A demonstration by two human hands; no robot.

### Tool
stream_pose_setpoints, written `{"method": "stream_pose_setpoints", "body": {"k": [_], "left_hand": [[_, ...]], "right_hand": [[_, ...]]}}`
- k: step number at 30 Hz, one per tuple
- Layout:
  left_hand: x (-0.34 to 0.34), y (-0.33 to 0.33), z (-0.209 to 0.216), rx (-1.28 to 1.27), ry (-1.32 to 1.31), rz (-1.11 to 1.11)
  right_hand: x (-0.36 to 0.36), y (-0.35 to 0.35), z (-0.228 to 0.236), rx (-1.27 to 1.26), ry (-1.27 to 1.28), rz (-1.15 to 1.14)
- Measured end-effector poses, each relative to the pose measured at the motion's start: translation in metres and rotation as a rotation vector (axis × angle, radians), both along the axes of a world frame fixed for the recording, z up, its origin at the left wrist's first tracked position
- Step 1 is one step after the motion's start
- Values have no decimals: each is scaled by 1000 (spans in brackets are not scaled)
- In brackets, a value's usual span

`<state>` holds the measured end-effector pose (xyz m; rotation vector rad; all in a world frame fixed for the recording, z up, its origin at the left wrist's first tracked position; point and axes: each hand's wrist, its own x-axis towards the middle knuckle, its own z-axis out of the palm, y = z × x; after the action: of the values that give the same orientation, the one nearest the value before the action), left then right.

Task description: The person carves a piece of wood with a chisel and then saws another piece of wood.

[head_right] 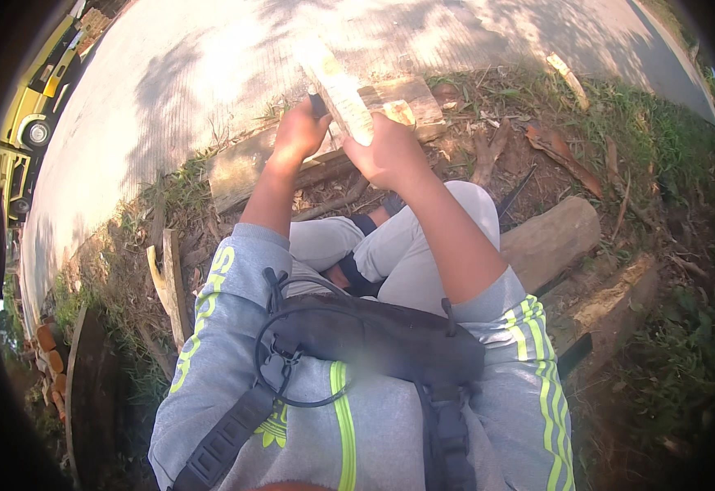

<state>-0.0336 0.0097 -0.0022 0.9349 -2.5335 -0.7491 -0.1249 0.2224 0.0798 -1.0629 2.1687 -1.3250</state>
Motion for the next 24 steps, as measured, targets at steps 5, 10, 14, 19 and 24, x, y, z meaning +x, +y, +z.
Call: {"method": "stream_pose_setpoints", "body": {"k": [5, 10, 14, 19, 24], "left_hand": [[2, 5, -1, -34, -8, 17], [2, 4, -3, 1, -33, 35], [0, 0, -5, -31, -22, 10], [-1, 12, 12, 9, -119, 38], [-10, 7, 26, 102, -88, 22]], "right_hand": [[5, 8, -14, -276, 84, 20], [11, 1, -9, -4, 72, -2], [3, -3, -1, 29, 28, 4], [5, 6, -4, -449, 45, -19], [-9, 19, -55, -187, -280, -37]]}}
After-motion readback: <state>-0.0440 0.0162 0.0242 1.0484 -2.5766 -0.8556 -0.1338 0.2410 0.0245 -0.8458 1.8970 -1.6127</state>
